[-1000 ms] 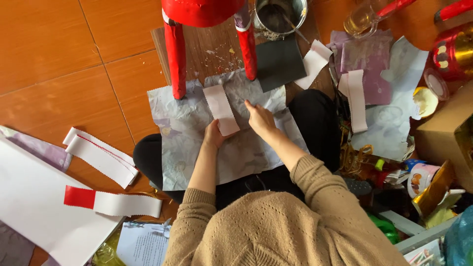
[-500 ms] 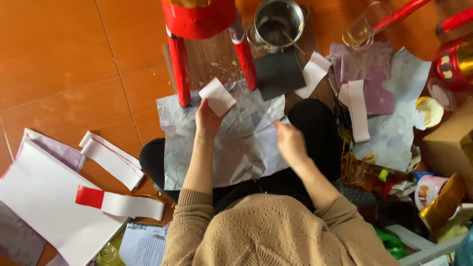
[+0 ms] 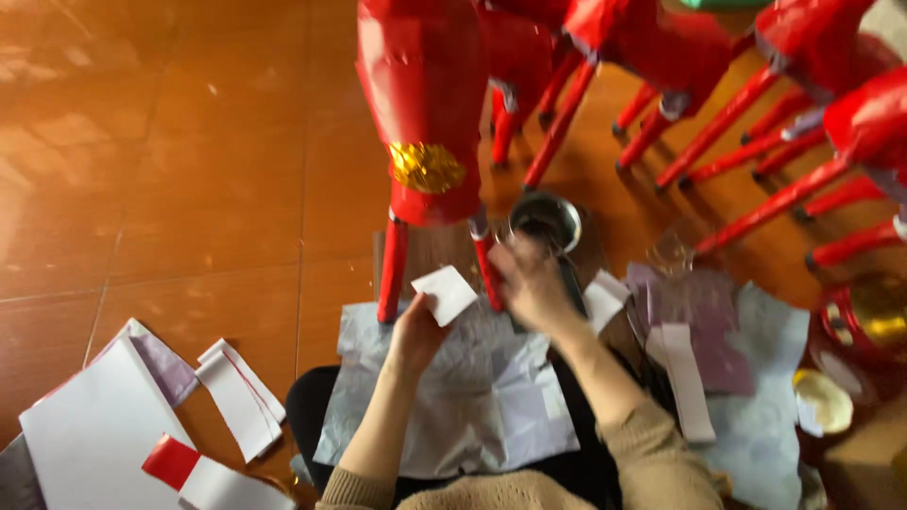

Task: Applying red paper strips to a reindeer-shaped decorative frame using adhesive

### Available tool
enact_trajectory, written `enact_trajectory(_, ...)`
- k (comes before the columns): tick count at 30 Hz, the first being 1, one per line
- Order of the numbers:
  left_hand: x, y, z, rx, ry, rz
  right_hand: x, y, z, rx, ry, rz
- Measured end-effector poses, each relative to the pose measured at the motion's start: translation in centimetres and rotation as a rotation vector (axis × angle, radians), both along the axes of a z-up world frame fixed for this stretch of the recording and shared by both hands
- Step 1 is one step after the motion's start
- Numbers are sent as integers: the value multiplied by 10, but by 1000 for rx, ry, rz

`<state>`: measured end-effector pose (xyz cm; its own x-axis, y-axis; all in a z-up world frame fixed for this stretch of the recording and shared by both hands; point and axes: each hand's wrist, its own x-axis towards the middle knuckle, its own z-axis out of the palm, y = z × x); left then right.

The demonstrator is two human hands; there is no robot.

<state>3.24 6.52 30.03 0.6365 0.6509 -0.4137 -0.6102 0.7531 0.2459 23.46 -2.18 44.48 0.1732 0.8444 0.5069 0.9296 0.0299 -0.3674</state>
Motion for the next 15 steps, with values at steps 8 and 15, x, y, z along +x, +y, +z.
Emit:
enact_trajectory(8,-4,-33,83,680,-161,-269,-43,6,40,454,224,381)
enact_trajectory(15,-2,6,200,518,50,365,-51,-1,98,402,989,414)
